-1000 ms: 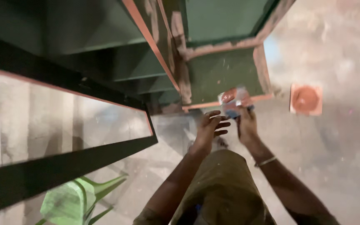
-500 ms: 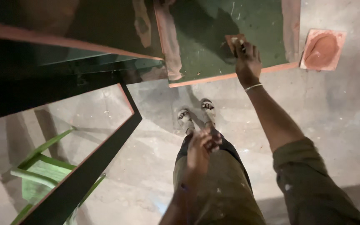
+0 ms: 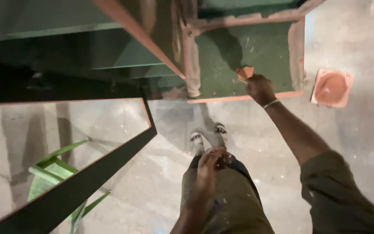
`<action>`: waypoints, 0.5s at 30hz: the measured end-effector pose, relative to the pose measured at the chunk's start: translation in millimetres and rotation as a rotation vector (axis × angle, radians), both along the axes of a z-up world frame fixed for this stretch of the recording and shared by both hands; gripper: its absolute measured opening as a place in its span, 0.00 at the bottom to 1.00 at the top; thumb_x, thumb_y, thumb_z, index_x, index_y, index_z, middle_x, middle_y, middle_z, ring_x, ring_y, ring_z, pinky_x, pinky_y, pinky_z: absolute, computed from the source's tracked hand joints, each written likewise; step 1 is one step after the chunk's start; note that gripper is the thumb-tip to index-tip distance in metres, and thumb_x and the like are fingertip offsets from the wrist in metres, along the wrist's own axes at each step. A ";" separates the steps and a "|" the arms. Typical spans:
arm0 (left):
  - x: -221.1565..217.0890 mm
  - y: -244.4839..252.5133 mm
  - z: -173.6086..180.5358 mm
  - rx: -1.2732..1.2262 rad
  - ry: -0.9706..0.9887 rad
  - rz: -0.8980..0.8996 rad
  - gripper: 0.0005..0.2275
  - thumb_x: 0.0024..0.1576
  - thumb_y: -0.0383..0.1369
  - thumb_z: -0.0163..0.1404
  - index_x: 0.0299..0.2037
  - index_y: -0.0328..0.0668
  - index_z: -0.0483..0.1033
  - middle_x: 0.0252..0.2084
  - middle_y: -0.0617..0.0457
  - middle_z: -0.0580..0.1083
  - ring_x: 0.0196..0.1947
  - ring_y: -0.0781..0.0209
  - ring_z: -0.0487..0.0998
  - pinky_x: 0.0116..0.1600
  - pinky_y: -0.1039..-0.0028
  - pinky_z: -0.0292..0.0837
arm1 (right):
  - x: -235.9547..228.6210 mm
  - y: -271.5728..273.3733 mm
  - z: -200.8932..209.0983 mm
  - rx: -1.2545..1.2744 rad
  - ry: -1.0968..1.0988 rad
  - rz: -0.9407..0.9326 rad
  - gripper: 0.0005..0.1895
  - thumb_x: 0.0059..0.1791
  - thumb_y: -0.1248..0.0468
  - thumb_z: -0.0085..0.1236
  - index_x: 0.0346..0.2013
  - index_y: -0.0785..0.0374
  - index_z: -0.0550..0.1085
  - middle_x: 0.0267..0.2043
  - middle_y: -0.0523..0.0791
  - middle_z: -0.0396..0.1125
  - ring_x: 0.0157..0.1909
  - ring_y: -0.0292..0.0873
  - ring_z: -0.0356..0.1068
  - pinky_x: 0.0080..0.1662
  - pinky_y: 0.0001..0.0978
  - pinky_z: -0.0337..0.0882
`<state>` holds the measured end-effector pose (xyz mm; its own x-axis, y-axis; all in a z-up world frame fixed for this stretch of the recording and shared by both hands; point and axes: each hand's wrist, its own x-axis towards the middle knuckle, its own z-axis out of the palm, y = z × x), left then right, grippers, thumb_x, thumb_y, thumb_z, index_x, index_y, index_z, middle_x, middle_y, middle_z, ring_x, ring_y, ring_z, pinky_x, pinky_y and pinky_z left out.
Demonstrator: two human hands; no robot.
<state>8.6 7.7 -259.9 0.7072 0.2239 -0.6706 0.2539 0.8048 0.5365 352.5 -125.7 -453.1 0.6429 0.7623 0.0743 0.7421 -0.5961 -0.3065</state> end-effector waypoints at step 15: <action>-82.7 123.0 147.8 0.151 -0.120 -0.167 0.12 0.63 0.31 0.43 0.54 0.36 0.72 0.42 0.44 0.79 0.38 0.56 0.79 0.45 0.67 0.72 | -126.2 105.9 389.5 1.125 0.834 -0.162 0.12 0.54 0.69 0.55 0.52 0.67 0.76 0.41 0.39 0.72 0.37 0.29 0.68 0.37 0.21 0.67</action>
<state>-74.1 130.7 -112.2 0.8155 0.1889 -0.5471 0.3033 0.6657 0.6818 226.3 -19.8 -63.6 0.8730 0.4658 0.1446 0.0562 0.1983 -0.9785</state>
